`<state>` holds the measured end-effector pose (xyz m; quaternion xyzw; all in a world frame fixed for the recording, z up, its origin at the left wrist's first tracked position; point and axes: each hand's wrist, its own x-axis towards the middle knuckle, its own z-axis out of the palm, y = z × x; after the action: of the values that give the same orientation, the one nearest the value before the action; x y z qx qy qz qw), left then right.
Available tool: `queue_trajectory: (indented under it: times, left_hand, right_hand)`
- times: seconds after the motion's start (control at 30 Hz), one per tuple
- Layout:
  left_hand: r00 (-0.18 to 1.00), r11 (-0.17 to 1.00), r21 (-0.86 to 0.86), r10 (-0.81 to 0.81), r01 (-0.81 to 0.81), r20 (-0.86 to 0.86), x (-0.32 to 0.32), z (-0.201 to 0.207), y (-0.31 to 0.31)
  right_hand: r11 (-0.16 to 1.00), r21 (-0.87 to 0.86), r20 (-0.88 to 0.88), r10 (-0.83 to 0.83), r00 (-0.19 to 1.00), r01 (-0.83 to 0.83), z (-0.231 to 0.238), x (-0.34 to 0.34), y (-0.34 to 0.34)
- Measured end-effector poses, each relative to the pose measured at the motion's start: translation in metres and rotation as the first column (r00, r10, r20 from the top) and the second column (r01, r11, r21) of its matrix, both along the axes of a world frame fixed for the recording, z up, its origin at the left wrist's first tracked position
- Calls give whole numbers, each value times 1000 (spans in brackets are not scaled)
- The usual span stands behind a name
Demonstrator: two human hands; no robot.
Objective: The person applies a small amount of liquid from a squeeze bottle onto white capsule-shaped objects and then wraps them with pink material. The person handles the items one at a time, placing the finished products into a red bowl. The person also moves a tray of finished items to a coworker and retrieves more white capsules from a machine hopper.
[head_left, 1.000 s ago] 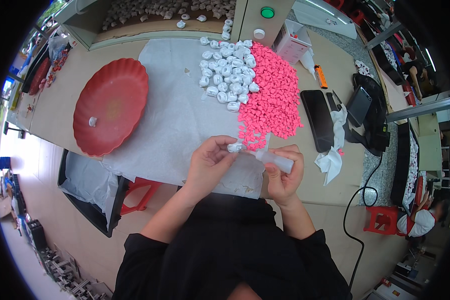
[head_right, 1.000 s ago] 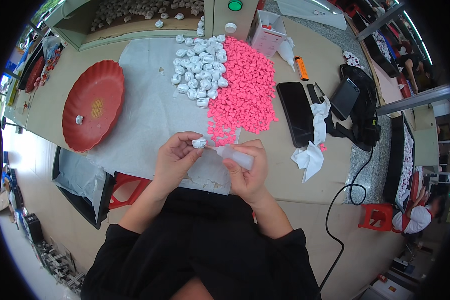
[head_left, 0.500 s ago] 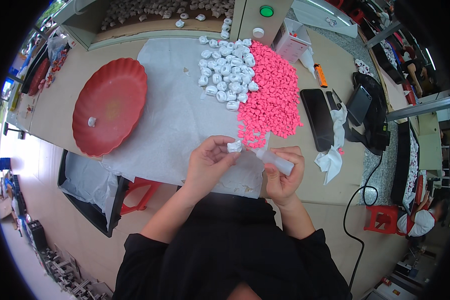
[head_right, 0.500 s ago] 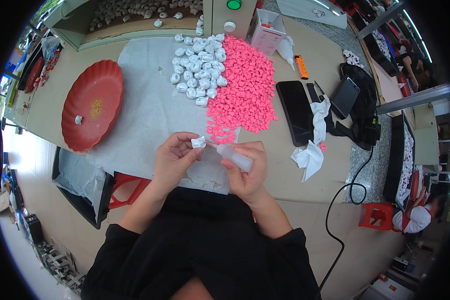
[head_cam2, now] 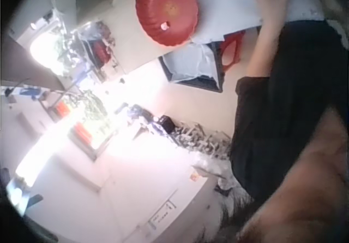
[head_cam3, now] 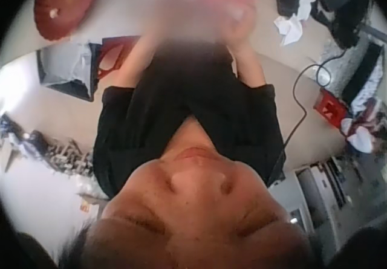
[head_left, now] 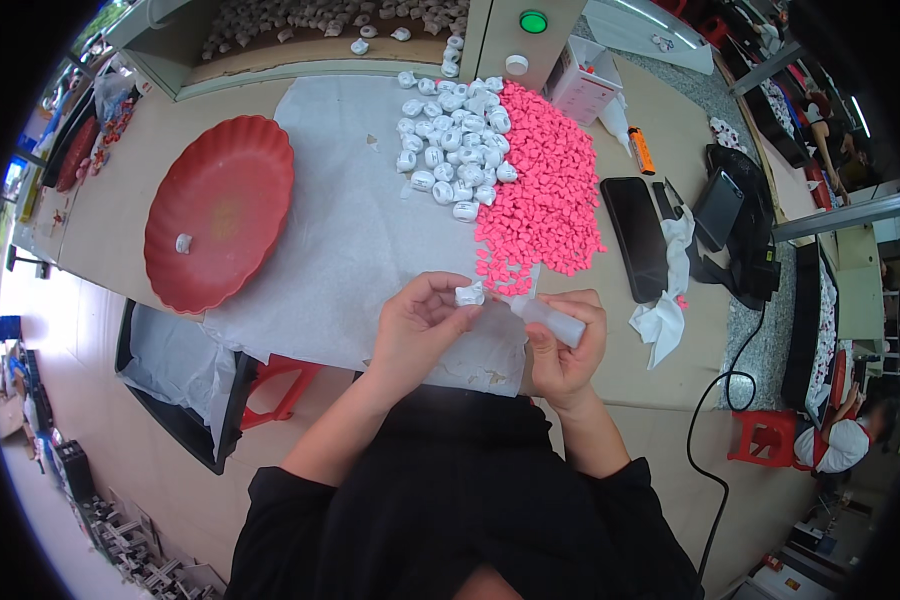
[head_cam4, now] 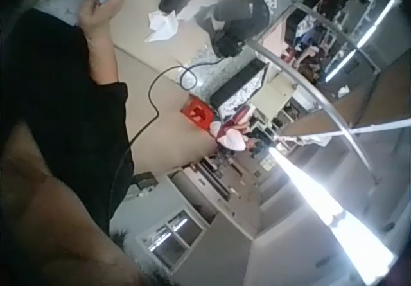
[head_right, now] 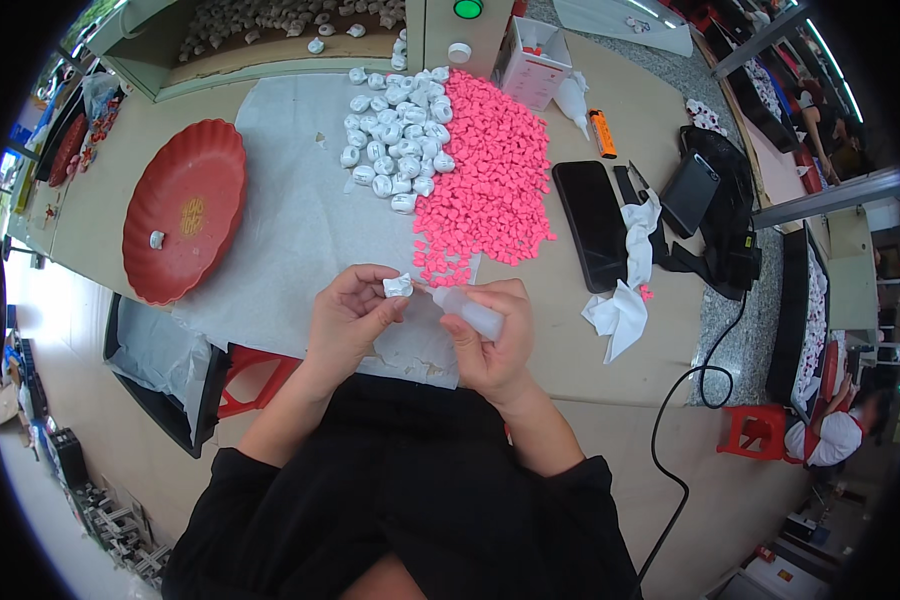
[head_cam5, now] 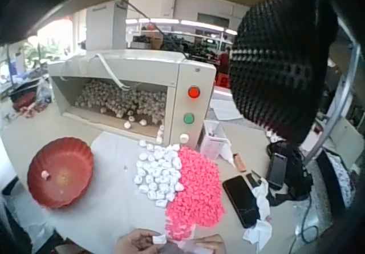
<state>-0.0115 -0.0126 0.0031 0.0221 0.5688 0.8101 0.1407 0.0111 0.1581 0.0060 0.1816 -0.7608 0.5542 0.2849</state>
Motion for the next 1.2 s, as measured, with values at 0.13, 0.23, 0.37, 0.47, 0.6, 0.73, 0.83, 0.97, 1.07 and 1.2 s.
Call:
queue_trajectory:
  times: [0.13,0.23,0.37,0.47,0.6,0.73,0.83,0.97,1.07,1.2]
  left_hand:
    - [1000,1000,19,5,-5,-14,0,-1,0]
    - [999,998,47,38,-37,-21,1,-1,-1]
    - [989,986,-140,-111,97,-99,9,-1,0]
    - [928,905,-314,-344,287,-144,22,4,-5]
    - [943,942,-58,-333,331,-21,29,15,-16]
    - [994,979,174,105,-107,20,11,12,-18]
    - [979,962,185,202,-200,10,3,6,-14]
    - [990,978,157,139,-138,1,1,-4,-10]
    - [994,980,167,111,-109,-5,2,-6,-13]
    - [996,984,161,85,-81,-21,4,-6,-13]
  right_hand:
    - [963,-269,115,18,993,14,-5,4,6]
    - [690,-723,201,253,946,-31,9,-2,8]
    - [758,-652,368,278,887,33,14,-3,24]
    - [933,-346,487,86,869,102,22,-4,36]
    - [883,-460,575,215,789,95,24,-1,50]
    - [874,-487,542,308,782,-7,27,-2,52]
    - [931,-362,563,252,787,-38,29,-8,46]
    - [977,-206,616,174,768,-56,32,-16,51]
    - [983,-149,631,177,755,-106,26,-20,54]
    - [993,-82,598,121,792,-90,19,-23,51]
